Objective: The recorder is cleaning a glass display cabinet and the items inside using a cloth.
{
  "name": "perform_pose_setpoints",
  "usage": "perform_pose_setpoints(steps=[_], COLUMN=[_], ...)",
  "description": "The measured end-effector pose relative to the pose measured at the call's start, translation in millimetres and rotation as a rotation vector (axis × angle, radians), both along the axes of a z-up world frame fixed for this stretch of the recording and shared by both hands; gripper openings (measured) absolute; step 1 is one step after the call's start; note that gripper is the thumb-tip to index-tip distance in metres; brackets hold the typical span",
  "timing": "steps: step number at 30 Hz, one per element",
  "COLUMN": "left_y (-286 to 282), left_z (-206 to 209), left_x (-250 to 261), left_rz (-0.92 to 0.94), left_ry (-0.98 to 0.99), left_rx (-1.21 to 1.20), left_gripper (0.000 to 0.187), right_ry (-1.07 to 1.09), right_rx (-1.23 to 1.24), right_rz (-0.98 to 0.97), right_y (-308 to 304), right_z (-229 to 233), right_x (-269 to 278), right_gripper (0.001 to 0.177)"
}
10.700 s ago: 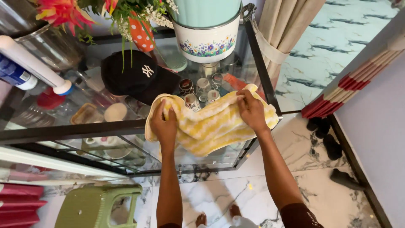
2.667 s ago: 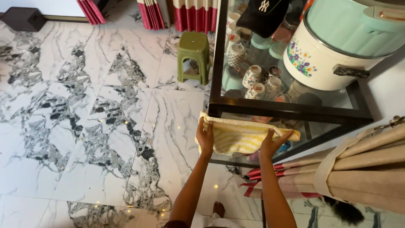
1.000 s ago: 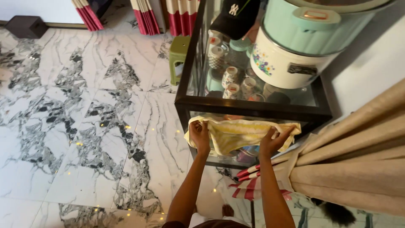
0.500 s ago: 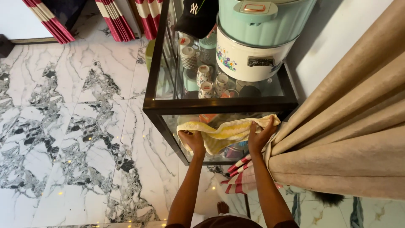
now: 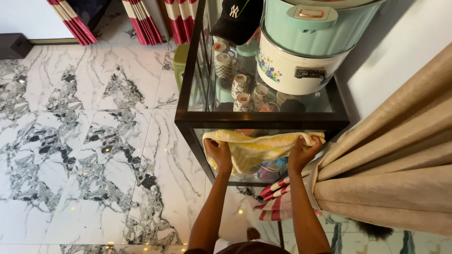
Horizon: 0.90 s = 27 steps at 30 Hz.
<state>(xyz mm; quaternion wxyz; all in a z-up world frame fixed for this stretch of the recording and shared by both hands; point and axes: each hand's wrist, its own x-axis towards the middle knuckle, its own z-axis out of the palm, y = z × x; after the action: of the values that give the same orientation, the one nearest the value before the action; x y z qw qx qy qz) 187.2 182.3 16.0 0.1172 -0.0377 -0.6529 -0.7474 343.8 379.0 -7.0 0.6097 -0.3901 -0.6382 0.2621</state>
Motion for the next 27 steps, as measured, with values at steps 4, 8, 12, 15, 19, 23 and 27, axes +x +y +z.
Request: perform_pose_setpoints(steps=[4, 8, 12, 15, 19, 23, 27], left_y=[-2, -11, -17, -19, -25, -25, -34], left_z=[-40, -39, -19, -16, -37, -52, -18], left_x=[-10, -10, -13, -16, -18, -15, -14], left_rz=[-0.054, -0.069, -0.129, -0.142, -0.159, -0.13, -0.145], left_ry=[-0.047, -0.087, -0.103, -0.088, -0.133, 0.03, -0.141], left_rx=[0.019, 0.024, 0.146, 0.193, 0.188, 0.038, 0.011], left_gripper=[0.026, 0.021, 0.025, 0.019, 0.016, 0.05, 0.054], right_ry=[0.154, 0.154, 0.22, 0.238, 0.093, -0.097, -0.118], right_rx=[-0.064, -0.245, -0.223, -0.174, -0.194, 0.056, -0.208], right_rz=[0.142, 0.137, 0.191, 0.263, 0.184, 0.201, 0.218], right_y=[10, 1, -10, -41, -64, -88, -92], right_z=[-44, -40, -7, 23, 16, 9, 0], right_x=[-5, -9, -20, -25, -30, -35, -40], right_gripper=[0.036, 0.033, 0.038, 0.047, 0.056, 0.084, 0.076])
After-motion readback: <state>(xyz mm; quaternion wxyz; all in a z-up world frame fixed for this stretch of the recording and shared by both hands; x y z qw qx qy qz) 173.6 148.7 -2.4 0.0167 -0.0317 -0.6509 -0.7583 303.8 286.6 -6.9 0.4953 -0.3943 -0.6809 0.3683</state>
